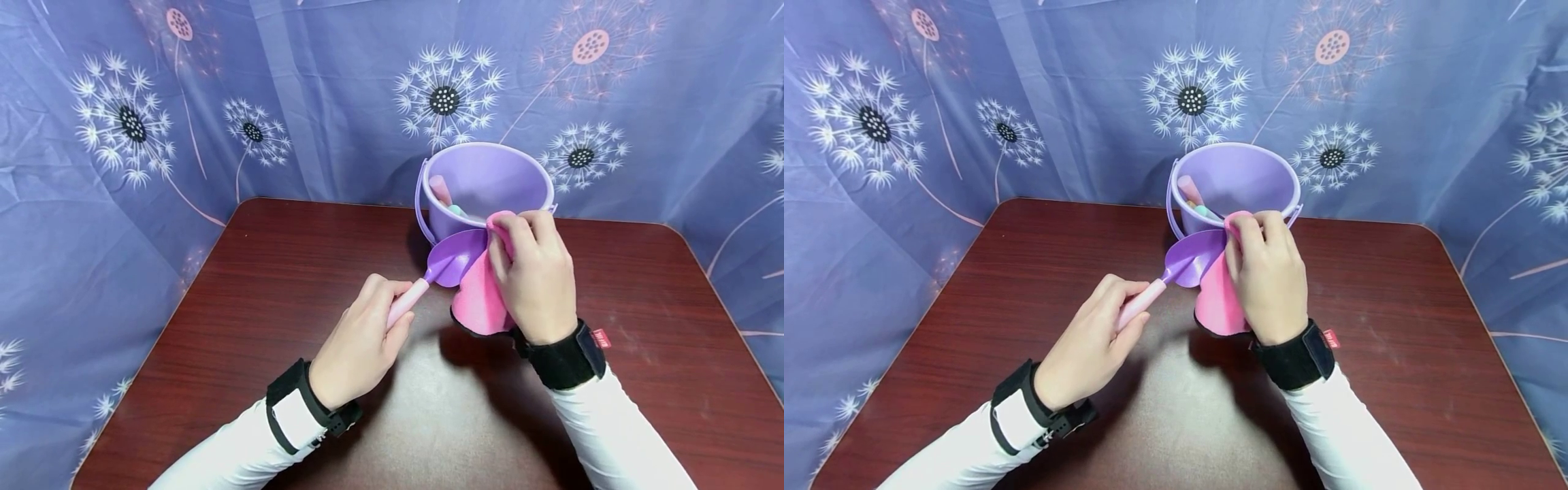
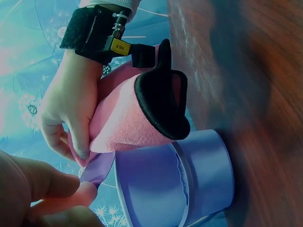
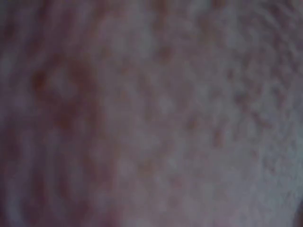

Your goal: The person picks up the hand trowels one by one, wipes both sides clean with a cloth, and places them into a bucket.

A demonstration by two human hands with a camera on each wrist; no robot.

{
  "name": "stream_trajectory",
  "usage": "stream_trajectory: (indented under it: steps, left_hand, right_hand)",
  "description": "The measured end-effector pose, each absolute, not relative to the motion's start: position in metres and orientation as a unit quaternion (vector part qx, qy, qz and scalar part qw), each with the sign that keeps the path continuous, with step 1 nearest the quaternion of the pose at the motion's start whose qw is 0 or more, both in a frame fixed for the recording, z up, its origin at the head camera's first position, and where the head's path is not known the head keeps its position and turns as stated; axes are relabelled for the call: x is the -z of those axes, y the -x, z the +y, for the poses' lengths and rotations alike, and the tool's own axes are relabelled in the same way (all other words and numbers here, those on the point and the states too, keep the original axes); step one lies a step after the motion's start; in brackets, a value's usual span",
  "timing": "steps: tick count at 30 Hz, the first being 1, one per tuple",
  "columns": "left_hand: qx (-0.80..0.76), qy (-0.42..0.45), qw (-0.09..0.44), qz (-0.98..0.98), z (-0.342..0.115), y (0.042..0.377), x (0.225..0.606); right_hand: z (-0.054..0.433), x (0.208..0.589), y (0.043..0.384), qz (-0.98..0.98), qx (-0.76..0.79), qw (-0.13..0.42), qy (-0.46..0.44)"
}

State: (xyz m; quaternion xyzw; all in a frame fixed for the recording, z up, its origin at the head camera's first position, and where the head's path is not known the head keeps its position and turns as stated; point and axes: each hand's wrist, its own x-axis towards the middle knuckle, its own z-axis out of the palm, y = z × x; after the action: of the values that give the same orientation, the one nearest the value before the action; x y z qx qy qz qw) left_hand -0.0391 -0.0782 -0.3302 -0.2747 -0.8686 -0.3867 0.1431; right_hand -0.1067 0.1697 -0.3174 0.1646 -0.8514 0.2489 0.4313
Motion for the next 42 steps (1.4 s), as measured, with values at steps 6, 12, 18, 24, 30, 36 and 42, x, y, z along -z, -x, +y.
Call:
stream_trajectory:
  steps: [6,12,18,24,30,36,42]
  left_hand:
    - [0.393,0.274,0.149,-0.865,-0.076,0.040,0.330]
    - [0.390,0.281,0.159,-0.862,-0.075,0.044,0.330]
    - [0.390,0.280,0.155,-0.864,-0.077,0.046,0.330]
    - [0.399,0.272,0.145,-0.864,-0.078,0.046,0.330]
    - [0.407,0.269,0.148,-0.860,-0.079,0.045,0.328]
    - [0.405,0.271,0.148,-0.860,-0.081,0.045,0.327]
    - [0.397,0.272,0.147,-0.864,-0.083,0.043,0.328]
  right_hand:
    - [0.160,0.322,0.102,-0.850,-0.249,0.422,-0.193]
    - [0.149,0.326,0.096,-0.843,-0.257,0.386,-0.273]
    - [0.144,0.326,0.091,-0.825,-0.282,0.335,-0.357]
    - [0.143,0.326,0.086,-0.810,-0.301,0.314,-0.394]
    - [0.149,0.328,0.085,-0.817,-0.270,0.327,-0.391]
    - [0.155,0.331,0.088,-0.834,-0.245,0.337,-0.362]
    - [0.169,0.328,0.095,-0.851,-0.232,0.354,-0.311]
